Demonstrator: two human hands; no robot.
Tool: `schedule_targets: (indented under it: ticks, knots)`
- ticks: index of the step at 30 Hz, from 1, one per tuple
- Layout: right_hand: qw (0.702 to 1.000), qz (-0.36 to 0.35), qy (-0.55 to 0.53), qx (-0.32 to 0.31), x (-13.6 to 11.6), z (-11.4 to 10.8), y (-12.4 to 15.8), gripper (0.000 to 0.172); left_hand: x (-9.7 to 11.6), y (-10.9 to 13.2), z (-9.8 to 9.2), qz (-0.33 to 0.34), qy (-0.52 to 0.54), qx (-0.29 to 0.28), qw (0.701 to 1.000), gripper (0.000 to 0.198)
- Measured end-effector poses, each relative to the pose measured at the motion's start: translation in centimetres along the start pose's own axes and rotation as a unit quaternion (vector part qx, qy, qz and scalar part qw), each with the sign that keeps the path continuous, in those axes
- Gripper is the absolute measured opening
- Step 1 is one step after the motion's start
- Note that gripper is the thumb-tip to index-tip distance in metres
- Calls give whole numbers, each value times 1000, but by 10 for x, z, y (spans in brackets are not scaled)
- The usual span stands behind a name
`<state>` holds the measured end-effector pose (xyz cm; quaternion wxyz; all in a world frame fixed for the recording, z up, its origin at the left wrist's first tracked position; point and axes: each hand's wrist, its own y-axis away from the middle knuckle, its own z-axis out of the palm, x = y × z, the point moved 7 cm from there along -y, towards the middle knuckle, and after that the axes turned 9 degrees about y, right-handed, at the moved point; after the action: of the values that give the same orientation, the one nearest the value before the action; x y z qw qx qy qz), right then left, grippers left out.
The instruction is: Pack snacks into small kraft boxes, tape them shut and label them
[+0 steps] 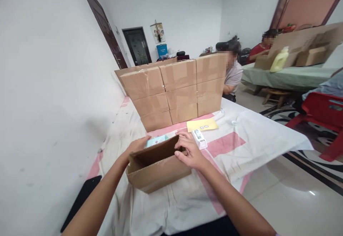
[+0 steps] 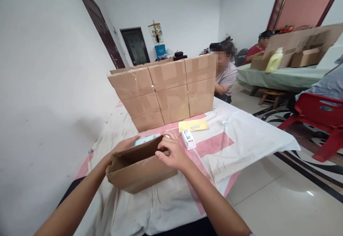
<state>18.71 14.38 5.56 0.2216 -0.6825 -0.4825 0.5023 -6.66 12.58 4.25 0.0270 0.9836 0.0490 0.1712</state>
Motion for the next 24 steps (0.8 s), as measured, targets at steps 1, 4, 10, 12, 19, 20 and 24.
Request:
schedule_targets:
  ticks: [1,4,10,12,19,20,24]
  knots:
    - [1000,-5,3,3,0,0,2,10,-6,7,-12,-14,-12,31,999,52]
    - [1000,1,13,-3,-2,1,7,10,-19,40,-61,-67,-40,151,985,68]
    - [995,31,92,-11,-10,1,3,25,48,123,-128,-13,-62,337,939,70]
    - [995,20,102,4,-15,-2,1,25,83,134,-119,33,-98,318,942,72]
    - [997,8,73,39,-12,-9,8,14,121,119,-63,95,-201,137,965,55]
    - [997,10,60,38,-11,-8,9,14,118,115,-60,93,-183,111,972,56]
    - [999,21,12,25,-9,1,8,17,107,103,-63,79,-129,53,987,56]
